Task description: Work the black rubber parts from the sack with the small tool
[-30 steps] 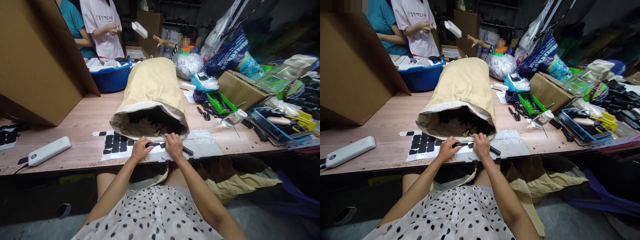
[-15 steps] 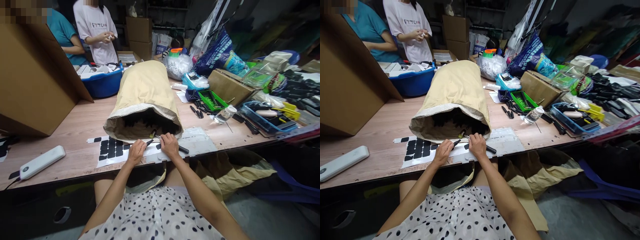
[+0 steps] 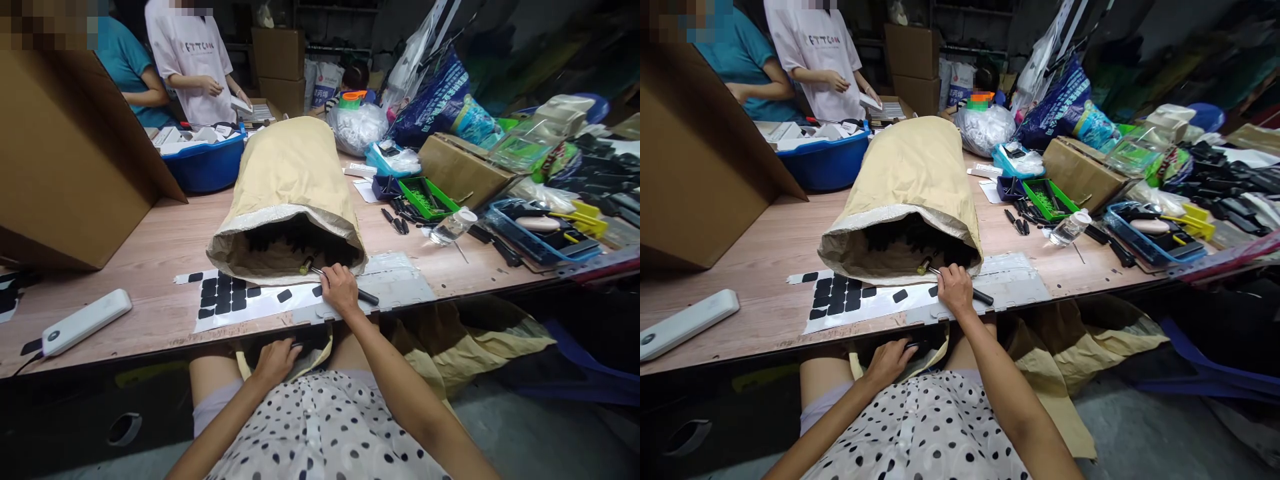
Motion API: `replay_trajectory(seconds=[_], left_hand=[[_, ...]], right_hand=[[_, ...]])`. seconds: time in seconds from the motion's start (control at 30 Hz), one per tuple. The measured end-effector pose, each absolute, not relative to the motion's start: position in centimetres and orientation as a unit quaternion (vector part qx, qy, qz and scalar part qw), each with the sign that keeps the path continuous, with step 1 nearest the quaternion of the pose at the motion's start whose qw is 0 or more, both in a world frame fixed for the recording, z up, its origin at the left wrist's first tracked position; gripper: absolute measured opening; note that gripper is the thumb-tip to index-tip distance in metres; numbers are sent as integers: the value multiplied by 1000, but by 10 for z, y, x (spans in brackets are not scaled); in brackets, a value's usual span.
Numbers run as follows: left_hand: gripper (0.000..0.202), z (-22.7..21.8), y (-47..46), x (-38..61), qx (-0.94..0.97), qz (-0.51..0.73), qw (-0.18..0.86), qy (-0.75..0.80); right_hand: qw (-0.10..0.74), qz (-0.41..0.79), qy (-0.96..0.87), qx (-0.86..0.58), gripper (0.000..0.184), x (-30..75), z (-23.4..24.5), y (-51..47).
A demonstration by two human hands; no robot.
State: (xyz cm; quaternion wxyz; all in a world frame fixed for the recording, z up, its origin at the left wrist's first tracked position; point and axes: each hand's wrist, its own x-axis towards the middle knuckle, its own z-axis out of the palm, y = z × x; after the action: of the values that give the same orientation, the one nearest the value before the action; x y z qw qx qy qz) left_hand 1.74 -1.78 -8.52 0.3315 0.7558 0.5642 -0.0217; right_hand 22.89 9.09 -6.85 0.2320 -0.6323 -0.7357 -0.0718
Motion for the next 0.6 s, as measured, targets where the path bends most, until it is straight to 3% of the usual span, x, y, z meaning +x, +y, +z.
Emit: replay_trajectory(seconds=[0.1, 0.2, 0.27, 0.37, 0.4, 0.5, 0.6], left_hand=[[27, -97, -15, 12, 703, -131, 346, 607], [17, -87, -8, 11, 718, -142, 372, 571], [16, -68, 2, 14, 728, -116, 428, 523], [33, -31, 35, 26, 697, -25, 563, 444], [38, -19, 52, 33, 693, 30, 563, 450], [36, -1, 110, 54, 696, 218, 390, 562], [31, -8, 165, 72, 655, 255, 256, 664]], right_hand=[[234, -71, -736, -632, 19, 229, -69, 91], [231, -75, -735, -633, 20, 228, -69, 91], [230, -79, -733, -636, 20, 227, -68, 90], [230, -79, -732, -636, 20, 226, -67, 89], [229, -77, -733, -636, 20, 226, -67, 89], [224, -74, -733, -638, 19, 225, -66, 89], [221, -74, -736, -636, 18, 225, -66, 89]])
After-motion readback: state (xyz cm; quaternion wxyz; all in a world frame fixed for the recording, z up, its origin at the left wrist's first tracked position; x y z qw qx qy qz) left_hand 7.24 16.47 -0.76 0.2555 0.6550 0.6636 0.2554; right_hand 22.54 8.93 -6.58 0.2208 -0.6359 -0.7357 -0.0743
